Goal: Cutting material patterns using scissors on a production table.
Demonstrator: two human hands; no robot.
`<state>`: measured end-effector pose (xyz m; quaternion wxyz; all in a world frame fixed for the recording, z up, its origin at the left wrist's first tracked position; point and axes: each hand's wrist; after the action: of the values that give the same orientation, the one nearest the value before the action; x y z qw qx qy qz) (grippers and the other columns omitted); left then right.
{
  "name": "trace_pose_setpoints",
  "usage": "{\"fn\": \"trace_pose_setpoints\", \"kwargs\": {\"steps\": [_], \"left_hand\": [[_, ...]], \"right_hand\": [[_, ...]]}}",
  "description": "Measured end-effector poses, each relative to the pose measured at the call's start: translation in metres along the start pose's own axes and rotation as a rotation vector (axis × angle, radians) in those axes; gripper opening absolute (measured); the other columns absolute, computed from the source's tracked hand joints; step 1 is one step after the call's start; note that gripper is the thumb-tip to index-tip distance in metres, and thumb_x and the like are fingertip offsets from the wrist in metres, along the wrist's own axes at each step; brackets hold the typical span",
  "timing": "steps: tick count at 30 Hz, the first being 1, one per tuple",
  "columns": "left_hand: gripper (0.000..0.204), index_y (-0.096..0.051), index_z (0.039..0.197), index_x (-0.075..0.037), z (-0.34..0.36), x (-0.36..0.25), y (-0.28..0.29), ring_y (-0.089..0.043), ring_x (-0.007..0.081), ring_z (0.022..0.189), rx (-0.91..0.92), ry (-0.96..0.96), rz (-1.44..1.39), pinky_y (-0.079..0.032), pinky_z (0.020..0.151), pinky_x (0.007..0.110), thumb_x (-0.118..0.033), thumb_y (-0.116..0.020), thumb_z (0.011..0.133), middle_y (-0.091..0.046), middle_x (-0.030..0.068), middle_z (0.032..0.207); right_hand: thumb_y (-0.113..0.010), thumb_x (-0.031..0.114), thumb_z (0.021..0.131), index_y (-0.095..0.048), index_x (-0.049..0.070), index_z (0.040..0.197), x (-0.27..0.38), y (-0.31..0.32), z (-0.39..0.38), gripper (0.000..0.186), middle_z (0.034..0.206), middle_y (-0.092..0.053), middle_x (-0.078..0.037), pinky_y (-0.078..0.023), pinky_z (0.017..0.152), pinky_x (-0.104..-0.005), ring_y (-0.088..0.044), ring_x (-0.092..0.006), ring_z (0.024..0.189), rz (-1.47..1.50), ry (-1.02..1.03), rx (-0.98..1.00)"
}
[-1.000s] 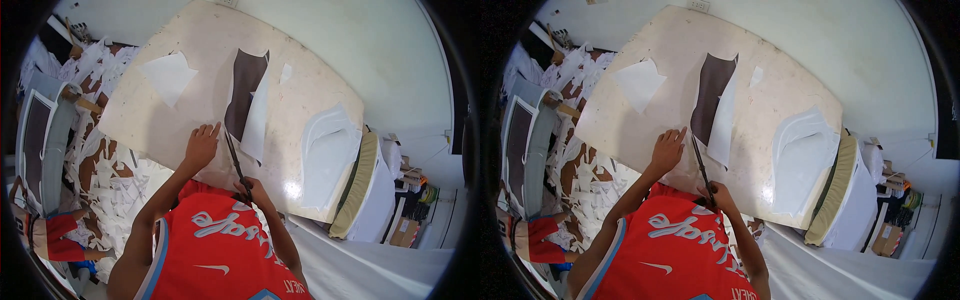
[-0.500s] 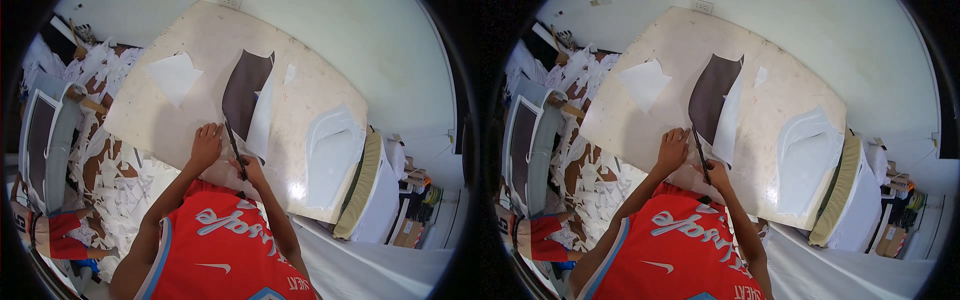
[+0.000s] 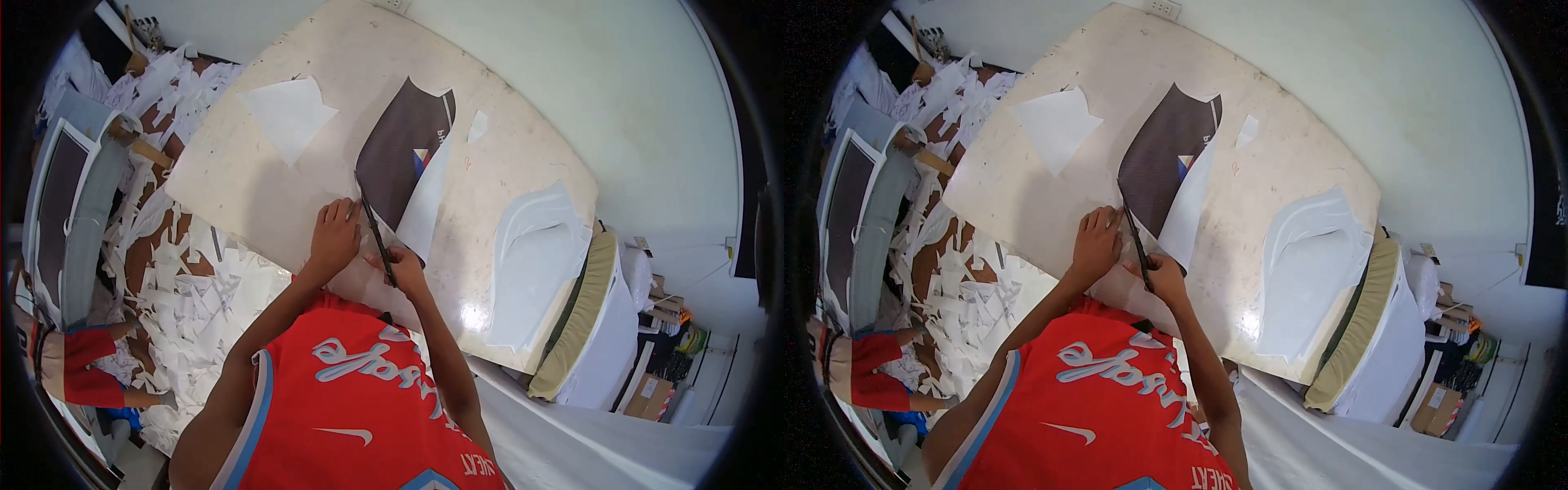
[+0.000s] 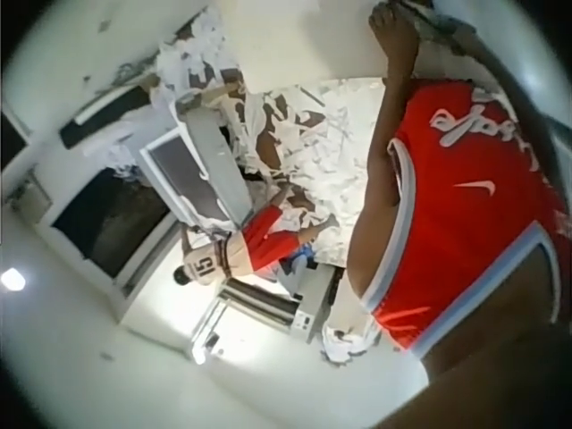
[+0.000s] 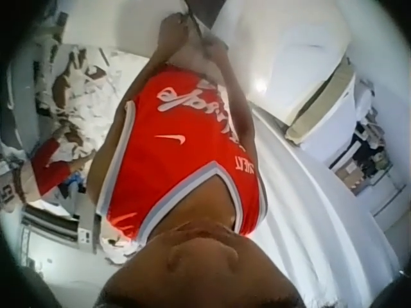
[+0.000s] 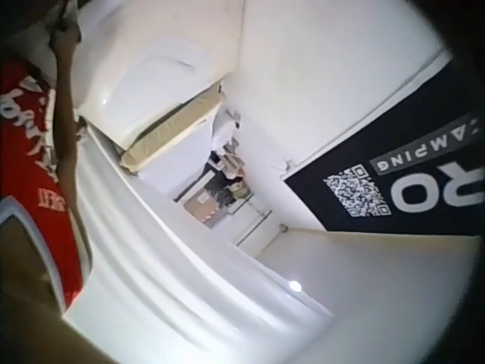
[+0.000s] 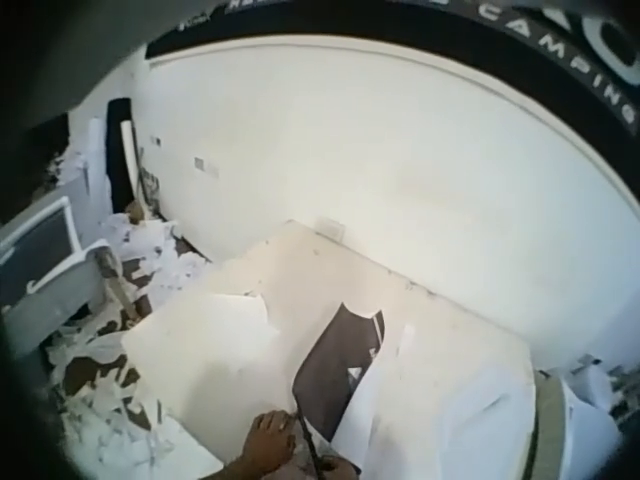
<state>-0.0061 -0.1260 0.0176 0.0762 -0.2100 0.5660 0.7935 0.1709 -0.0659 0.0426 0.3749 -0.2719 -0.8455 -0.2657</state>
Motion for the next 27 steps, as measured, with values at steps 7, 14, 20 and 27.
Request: {"fn": "trace_pose_setpoints", "kwargs": {"steps": [7, 14, 20, 27], "left_hand": [[0.053, -0.053, 0.134, 0.001, -0.014, 0.01, 0.019, -0.045, 0.0313, 0.128, 0.088, 0.008, 0.002, -0.036, 0.108, 0.044, -0.017, -0.062, 0.085, -0.05, 0.0152, 0.13], [0.051, -0.055, 0.131, 0.001, -0.014, 0.032, 0.05, -0.041, 0.0339, 0.135, -0.148, 0.351, 0.585, -0.027, 0.115, 0.05, -0.028, -0.062, 0.089, -0.048, 0.0169, 0.139], [0.041, -0.064, 0.121, -0.005, 0.037, -0.018, 0.011, -0.041, 0.0324, 0.135, 0.17, -0.334, 0.018, -0.027, 0.116, 0.048, -0.005, -0.058, 0.081, -0.053, 0.0134, 0.133], [0.064, -0.056, 0.139, -0.026, 0.084, -0.069, -0.05, -0.058, 0.027, 0.113, 0.064, -0.662, -0.208, -0.047, 0.094, 0.04, -0.001, -0.056, 0.08, -0.059, 0.0104, 0.117]], "right_hand": [[-0.084, 0.038, 0.078, -0.061, 0.004, 0.068, -0.015, 0.002, 0.0, 0.043, 0.055, -0.054, -0.001, -0.039, 0.045, -0.0267, -0.05, -0.009, 0.045, -0.119, 0.083, -0.036], [-0.083, 0.043, 0.075, -0.063, -0.002, 0.074, -0.024, 0.014, -0.064, 0.049, 0.06, -0.056, -0.009, -0.041, 0.055, -0.0329, -0.048, -0.0158, 0.056, -0.21, 0.028, -0.085], [-0.083, 0.036, 0.078, -0.058, -0.001, 0.073, -0.09, 0.021, -0.142, 0.045, 0.057, -0.049, -0.003, -0.038, 0.055, -0.0307, -0.04, -0.0095, 0.06, 0.054, 0.025, -0.223], [-0.082, 0.028, 0.084, -0.053, 0.005, 0.066, -0.107, 0.018, -0.197, 0.041, 0.054, -0.047, 0.004, -0.031, 0.045, -0.0245, -0.041, -0.0052, 0.049, 0.243, -0.121, -0.379]]}}
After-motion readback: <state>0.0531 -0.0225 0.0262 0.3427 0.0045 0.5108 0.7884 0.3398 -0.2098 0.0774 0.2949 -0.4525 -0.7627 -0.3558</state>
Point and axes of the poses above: each hand's wrist, its own z-axis towards the middle knuckle, its own y-axis out of the back of the hand, x = y × z
